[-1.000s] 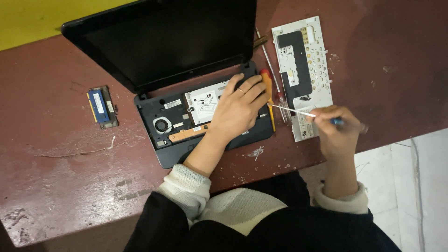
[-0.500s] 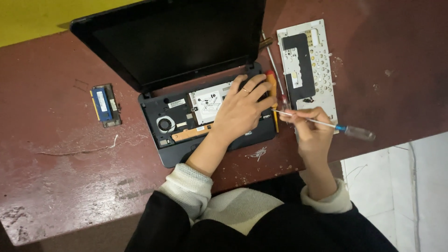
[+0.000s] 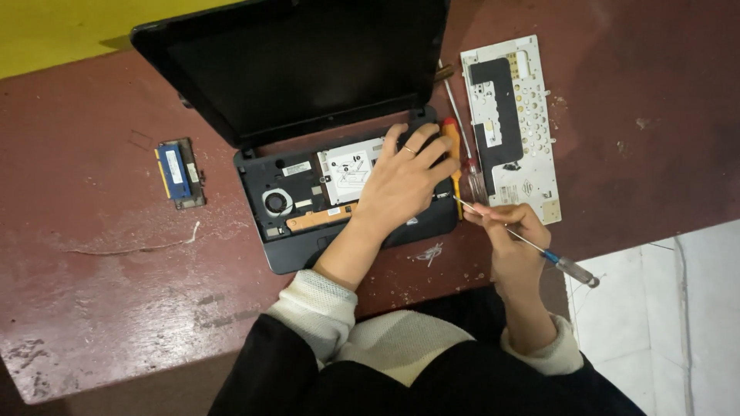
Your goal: Removing the keyboard and internal screws from a laptop using a screwdriver.
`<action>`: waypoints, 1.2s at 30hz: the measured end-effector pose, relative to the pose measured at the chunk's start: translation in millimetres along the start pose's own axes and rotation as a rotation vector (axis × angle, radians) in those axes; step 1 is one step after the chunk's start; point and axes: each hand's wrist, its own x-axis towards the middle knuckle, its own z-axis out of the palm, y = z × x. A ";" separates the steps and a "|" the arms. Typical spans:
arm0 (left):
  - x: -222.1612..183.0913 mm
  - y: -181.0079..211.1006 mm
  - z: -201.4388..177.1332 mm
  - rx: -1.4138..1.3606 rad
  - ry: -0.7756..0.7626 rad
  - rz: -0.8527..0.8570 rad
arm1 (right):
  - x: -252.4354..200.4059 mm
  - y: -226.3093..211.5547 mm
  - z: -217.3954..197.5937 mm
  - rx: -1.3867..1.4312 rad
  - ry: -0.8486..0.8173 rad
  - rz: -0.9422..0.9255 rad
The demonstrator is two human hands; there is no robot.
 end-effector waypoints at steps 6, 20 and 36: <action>1.1 0.6 -2.4 -0.020 -0.016 -0.030 | -31.1 18.1 -12.6 0.064 0.054 0.091; 3.6 0.6 -9.3 0.011 0.000 -0.014 | -85.4 28.6 10.7 -0.217 0.119 -0.366; -162.4 -3.7 -112.1 0.155 0.020 -0.184 | -84.0 4.8 44.6 -0.213 -0.033 -0.417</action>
